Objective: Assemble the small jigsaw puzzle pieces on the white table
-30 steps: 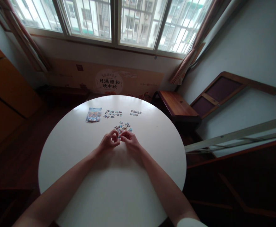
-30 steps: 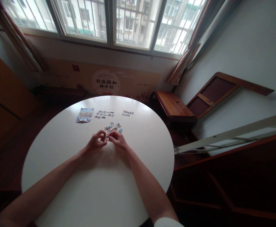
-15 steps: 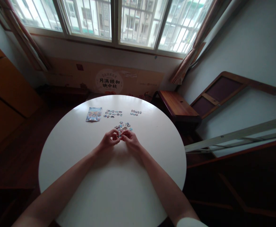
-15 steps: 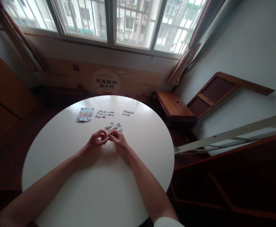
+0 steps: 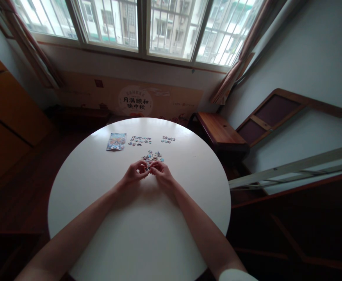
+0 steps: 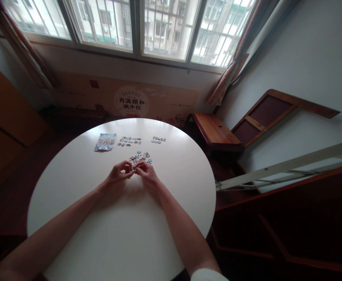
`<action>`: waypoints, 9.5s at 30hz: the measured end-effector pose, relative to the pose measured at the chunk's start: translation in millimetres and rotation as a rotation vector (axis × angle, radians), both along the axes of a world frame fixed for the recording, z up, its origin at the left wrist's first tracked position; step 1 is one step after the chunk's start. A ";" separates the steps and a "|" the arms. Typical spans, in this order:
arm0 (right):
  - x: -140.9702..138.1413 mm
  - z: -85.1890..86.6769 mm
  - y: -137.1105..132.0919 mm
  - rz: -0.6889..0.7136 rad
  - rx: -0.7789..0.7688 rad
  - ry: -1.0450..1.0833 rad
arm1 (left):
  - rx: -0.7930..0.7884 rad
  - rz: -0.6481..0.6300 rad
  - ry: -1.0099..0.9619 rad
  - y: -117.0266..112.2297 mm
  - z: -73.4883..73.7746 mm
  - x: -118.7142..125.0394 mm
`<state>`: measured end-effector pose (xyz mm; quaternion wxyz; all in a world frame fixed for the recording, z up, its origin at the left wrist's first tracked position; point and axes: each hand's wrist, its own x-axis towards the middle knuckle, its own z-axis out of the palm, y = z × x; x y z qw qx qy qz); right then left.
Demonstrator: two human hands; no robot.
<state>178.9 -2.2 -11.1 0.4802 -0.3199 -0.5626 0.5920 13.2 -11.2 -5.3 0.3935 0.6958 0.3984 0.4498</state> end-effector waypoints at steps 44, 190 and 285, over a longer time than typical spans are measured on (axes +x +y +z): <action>-1.7 1.8 -0.4 -0.039 -0.003 0.000 | -0.006 0.016 -0.037 3.5 -5.5 -1.5; -0.7 -16.0 5.4 -0.096 0.035 -0.093 | 0.217 0.287 0.234 -0.7 -6.7 -1.9; -3.3 -8.8 2.3 -0.194 0.006 -0.122 | 0.487 0.203 0.386 -4.0 -0.7 -5.0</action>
